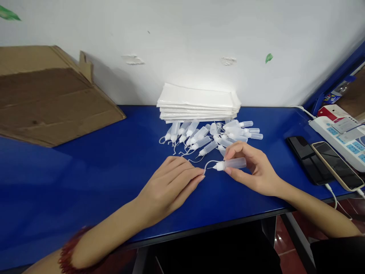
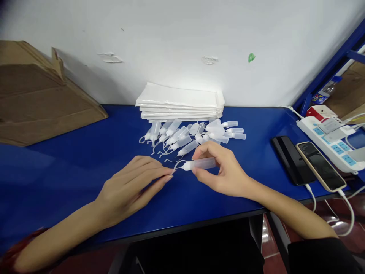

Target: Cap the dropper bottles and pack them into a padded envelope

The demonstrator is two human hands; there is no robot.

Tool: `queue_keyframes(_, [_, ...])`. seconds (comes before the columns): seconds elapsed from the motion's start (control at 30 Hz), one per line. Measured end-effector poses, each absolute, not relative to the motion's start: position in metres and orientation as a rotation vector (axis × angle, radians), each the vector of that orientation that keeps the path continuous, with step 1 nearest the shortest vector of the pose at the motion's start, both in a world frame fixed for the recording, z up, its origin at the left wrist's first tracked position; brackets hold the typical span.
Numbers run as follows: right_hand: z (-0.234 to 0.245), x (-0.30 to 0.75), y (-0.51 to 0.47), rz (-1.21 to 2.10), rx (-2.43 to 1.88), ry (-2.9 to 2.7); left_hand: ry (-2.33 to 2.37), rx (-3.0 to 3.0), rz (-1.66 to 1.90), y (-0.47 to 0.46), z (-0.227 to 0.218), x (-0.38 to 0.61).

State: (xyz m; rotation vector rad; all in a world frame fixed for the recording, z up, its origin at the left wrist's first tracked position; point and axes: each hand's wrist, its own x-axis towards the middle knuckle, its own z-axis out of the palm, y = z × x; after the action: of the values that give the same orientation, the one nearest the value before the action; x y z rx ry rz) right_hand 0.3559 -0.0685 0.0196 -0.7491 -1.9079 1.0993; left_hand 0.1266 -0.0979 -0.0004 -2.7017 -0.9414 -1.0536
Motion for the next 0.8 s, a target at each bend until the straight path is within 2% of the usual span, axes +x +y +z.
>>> queue_keyframes(0.27, [0.0220,0.3563,-0.0706,1.120,-0.593,-2.046,-0.900,-2.698,-1.160,-0.1043,0.0006,0.1332])
queue_keyframes(0.8, [0.0245,0.3579,-0.0704,1.092,-0.570,-2.060,-0.901,-2.720,-1.273,-0.1086,0.0067,0.1366])
